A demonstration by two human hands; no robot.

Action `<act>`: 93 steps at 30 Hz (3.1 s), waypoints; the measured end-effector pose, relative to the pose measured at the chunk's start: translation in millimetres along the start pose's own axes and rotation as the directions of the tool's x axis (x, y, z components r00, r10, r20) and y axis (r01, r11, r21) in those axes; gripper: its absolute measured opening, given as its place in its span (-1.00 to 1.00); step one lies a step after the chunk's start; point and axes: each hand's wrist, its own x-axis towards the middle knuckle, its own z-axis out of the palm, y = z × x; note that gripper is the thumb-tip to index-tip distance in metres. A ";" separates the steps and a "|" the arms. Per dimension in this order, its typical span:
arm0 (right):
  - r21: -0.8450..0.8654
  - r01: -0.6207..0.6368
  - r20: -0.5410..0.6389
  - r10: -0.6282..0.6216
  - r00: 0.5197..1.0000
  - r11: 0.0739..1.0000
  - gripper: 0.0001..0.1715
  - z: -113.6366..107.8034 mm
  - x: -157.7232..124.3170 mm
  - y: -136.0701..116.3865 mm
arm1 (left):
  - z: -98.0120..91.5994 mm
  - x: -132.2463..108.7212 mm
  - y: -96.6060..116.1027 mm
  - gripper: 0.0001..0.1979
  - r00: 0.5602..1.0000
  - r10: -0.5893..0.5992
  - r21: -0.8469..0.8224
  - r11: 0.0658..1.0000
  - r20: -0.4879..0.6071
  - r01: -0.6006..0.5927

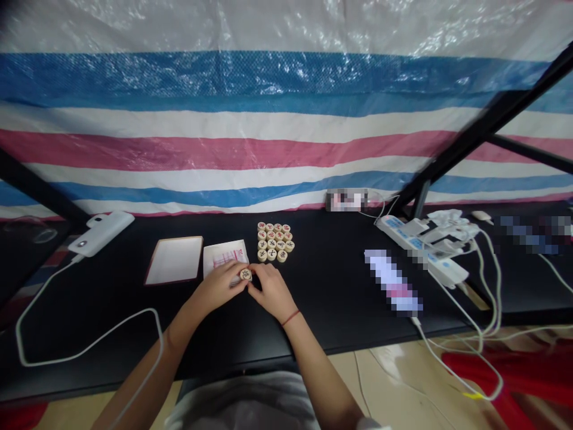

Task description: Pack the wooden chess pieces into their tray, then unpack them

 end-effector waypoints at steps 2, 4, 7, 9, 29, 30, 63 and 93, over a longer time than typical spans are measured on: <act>-0.002 0.001 -0.016 -0.001 1.000 1.000 -0.68 1.6 -1.1 1.4 | 3.2 0.2 -0.1 -0.72 0.999 0.007 -0.033 0.999 -0.043 -0.008; -0.003 0.023 -0.060 -0.023 0.998 1.000 -0.69 3.4 -1.7 2.4 | 4.5 0.5 0.7 -0.73 0.996 0.016 -0.068 0.997 -0.092 -0.022; 0.005 0.079 -0.156 -0.077 0.985 0.997 -0.71 4.3 -0.9 1.9 | 2.7 1.2 3.8 -0.78 0.985 0.016 -0.119 0.992 -0.169 -0.037; 0.023 0.109 -0.213 -0.101 0.972 0.994 -0.73 3.0 0.4 -0.6 | 0.2 1.7 6.7 -0.78 0.976 0.014 -0.152 0.987 -0.219 -0.049; -0.144 -0.461 -0.554 0.315 0.771 0.875 -0.62 -14.3 -21.0 62.7 | -6.1 -1.0 13.5 -0.74 0.880 -0.106 -0.243 0.970 -0.463 -0.011; -0.153 -0.474 -0.554 0.323 0.768 0.867 -0.62 -13.7 -19.7 61.0 | -4.7 -1.1 13.6 -0.73 0.887 -0.107 -0.240 0.971 -0.449 -0.005; -0.200 -0.425 -0.460 0.298 0.836 0.883 -0.55 -26.4 -19.0 63.5 | 11.8 -3.2 8.7 -0.86 0.993 -0.076 0.213 0.973 -0.094 0.094; -0.512 0.018 0.279 0.147 0.949 0.859 -0.74 28.6 99.6 -44.1 | -36.0 -16.2 -40.4 -0.58 0.830 -0.504 0.216 0.806 -0.237 0.551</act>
